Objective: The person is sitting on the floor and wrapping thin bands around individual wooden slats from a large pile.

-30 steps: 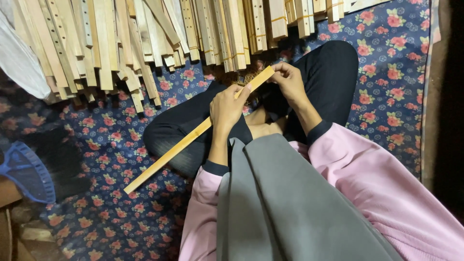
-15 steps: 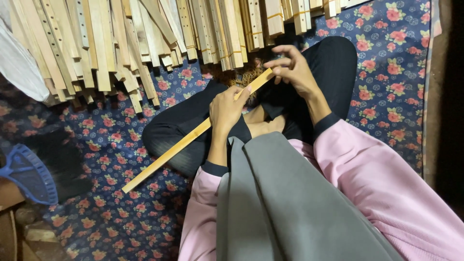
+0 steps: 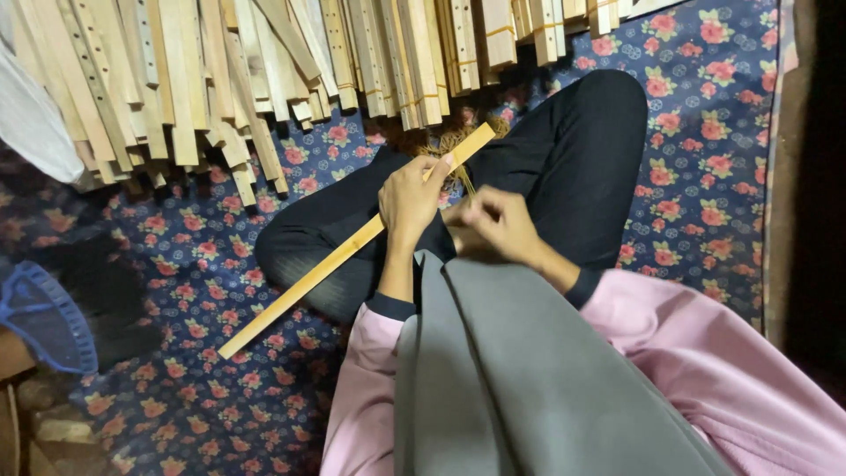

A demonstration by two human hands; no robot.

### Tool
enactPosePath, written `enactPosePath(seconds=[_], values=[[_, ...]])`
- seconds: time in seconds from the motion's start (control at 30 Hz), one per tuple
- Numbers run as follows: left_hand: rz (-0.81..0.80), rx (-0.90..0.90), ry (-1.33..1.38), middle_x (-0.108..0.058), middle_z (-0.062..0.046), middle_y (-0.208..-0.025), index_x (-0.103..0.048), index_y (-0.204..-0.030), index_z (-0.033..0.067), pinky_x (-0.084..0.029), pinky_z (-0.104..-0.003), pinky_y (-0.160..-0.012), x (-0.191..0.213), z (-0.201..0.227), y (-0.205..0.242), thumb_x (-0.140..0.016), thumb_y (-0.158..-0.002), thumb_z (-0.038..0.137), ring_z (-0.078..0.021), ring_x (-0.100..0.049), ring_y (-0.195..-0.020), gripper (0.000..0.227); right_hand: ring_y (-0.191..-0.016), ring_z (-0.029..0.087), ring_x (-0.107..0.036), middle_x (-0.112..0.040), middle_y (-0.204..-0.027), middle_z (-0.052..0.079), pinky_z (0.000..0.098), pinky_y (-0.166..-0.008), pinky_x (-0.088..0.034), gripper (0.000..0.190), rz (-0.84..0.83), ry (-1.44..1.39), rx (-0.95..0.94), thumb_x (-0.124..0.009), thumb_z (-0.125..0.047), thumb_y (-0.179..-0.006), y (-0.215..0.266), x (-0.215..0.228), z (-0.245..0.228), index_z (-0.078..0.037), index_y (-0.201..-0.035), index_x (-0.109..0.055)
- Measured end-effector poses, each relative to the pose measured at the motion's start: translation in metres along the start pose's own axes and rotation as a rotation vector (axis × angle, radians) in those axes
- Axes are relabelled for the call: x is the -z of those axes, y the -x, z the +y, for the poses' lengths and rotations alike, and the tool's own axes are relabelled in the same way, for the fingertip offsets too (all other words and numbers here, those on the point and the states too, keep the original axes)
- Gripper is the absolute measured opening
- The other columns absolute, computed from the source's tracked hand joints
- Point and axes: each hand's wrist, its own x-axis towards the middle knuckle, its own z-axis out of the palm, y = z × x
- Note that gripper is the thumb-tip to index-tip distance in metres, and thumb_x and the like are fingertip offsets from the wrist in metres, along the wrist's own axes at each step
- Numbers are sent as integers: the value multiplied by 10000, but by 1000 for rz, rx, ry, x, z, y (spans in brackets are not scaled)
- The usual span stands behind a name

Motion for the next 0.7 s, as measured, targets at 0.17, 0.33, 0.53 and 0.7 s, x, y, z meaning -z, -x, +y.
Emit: enactPosePath(seconds=[0.17, 0.33, 0.53, 0.7], values=[[-14, 39, 18, -788, 51, -953, -744, -1071, 298, -500, -460, -1019, 6, -1, 0, -482, -949, 618, -291, -673, -1158, 431, -586, 228, -577, -579, -577, 44, 485, -946, -422, 498, 86, -294, 231, -580, -381, -957, 14, 11, -21, -148, -529, -481], [42, 26, 46, -796, 62, -944, -747, -1068, 298, -499, -459, -1017, 5, 2, 8, -474, -952, 608, -296, -679, -1155, 429, -373, 85, -386, -288, -429, -49, 383, -922, -587, 323, 295, -1491, -310, -512, -288, -919, -5, 24, 8, -107, -652, -493], [74, -46, -3, -787, -67, -1016, -761, -1073, 257, -506, -510, -986, -13, -2, 11, -493, -971, 581, -366, -692, -1111, 433, -1121, 302, -718, -610, -1376, 312, 363, -1002, -582, 589, 507, -1761, -466, -432, 75, -848, -31, 34, 25, 105, -1432, -505], [66, -118, -45, -777, -76, -1051, -757, -1073, 233, -527, -498, -962, -34, -18, 4, -496, -966, 635, -348, -705, -1090, 491, -1281, 387, -593, -561, -1406, 338, 404, -1102, -511, 561, 655, -1595, -659, -466, 207, -870, -42, 40, 61, 130, -1425, -503]])
